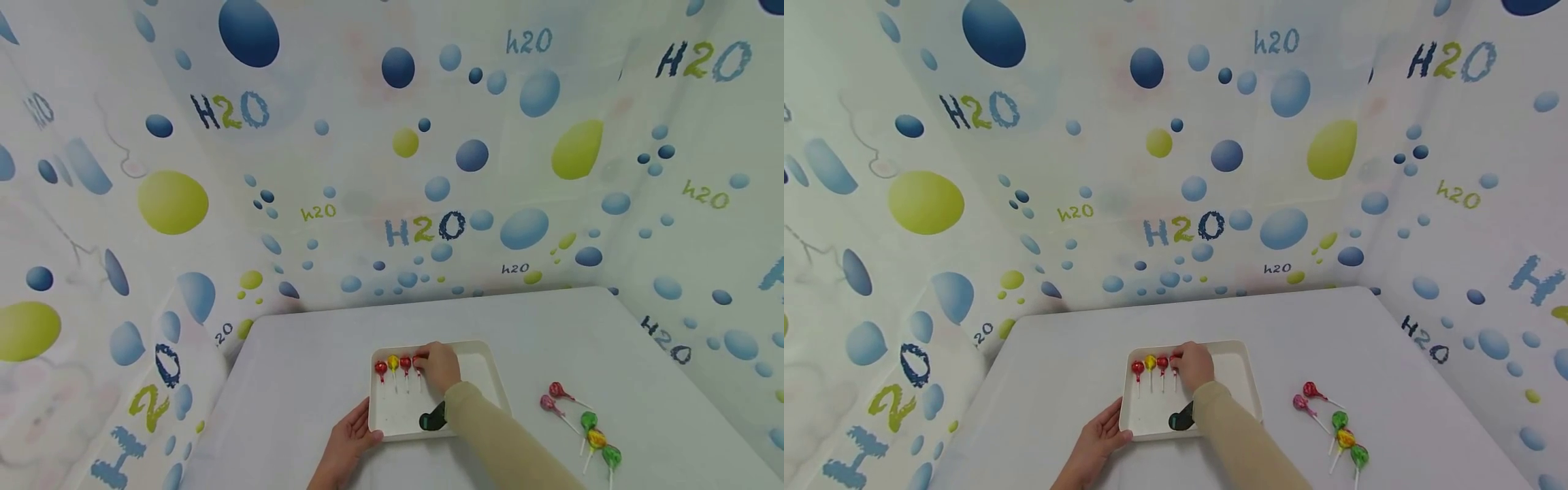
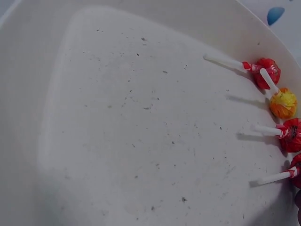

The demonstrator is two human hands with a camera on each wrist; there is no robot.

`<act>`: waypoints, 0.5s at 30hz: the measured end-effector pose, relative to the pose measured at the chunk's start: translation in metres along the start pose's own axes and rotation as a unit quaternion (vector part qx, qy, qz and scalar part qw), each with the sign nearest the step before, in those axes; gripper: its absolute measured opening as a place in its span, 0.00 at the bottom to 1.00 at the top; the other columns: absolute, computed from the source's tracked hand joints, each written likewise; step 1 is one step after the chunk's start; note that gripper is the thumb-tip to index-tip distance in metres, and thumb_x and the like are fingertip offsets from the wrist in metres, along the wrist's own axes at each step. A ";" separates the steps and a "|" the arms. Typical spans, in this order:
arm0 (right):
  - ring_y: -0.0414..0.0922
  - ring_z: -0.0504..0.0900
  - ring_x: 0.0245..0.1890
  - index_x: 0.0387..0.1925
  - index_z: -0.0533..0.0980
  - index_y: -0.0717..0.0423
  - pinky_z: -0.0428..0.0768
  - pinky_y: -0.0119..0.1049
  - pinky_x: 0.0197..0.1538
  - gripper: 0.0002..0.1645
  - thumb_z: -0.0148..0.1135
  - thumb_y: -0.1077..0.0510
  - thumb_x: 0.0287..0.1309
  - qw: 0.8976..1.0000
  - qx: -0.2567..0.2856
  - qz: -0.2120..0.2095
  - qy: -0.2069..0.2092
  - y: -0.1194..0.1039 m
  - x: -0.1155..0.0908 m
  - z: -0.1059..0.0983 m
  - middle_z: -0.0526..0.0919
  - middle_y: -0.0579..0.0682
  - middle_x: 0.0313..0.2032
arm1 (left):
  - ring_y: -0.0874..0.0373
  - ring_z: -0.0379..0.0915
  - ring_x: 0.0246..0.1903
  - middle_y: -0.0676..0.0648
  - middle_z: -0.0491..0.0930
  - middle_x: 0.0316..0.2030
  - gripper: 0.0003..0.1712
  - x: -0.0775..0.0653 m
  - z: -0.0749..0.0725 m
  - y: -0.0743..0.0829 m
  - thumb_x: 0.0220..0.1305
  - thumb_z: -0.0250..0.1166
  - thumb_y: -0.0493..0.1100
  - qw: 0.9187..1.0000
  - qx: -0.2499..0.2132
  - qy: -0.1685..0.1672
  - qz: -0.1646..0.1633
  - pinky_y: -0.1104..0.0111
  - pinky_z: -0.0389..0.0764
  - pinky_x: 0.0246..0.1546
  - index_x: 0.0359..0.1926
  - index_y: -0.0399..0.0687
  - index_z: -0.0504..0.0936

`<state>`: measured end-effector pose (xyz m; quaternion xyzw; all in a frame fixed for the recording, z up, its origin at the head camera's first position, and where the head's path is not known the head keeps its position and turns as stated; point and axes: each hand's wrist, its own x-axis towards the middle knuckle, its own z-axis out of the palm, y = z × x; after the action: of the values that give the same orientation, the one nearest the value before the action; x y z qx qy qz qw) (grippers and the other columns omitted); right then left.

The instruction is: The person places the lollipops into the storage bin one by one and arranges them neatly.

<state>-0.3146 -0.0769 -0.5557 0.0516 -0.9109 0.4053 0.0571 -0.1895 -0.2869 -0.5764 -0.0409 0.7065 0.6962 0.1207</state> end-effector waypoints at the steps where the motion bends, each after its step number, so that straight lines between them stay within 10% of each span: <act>1: 0.53 0.88 0.48 0.42 0.89 0.59 0.87 0.52 0.57 0.10 0.73 0.61 0.59 1.000 0.001 -0.002 -0.002 -0.001 0.000 -0.002 0.91 0.53 0.41 | 0.33 0.51 0.76 0.25 0.52 0.76 0.52 0.000 0.000 0.001 0.62 0.73 0.34 1.000 0.000 0.001 0.001 0.70 0.79 0.64 0.77 0.25 0.50; 15: 0.54 0.87 0.50 0.44 0.88 0.60 0.86 0.53 0.58 0.11 0.71 0.63 0.60 1.000 0.007 0.011 -0.012 -0.001 0.004 -0.009 0.91 0.54 0.43 | 0.32 0.47 0.76 0.24 0.49 0.76 0.50 0.004 0.004 0.000 0.64 0.70 0.32 1.000 -0.010 -0.008 0.015 0.69 0.78 0.65 0.77 0.24 0.48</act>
<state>-0.3182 -0.0711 -0.5486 0.0467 -0.9092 0.4117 0.0411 -0.1934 -0.2829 -0.5775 -0.0257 0.6988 0.7055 0.1152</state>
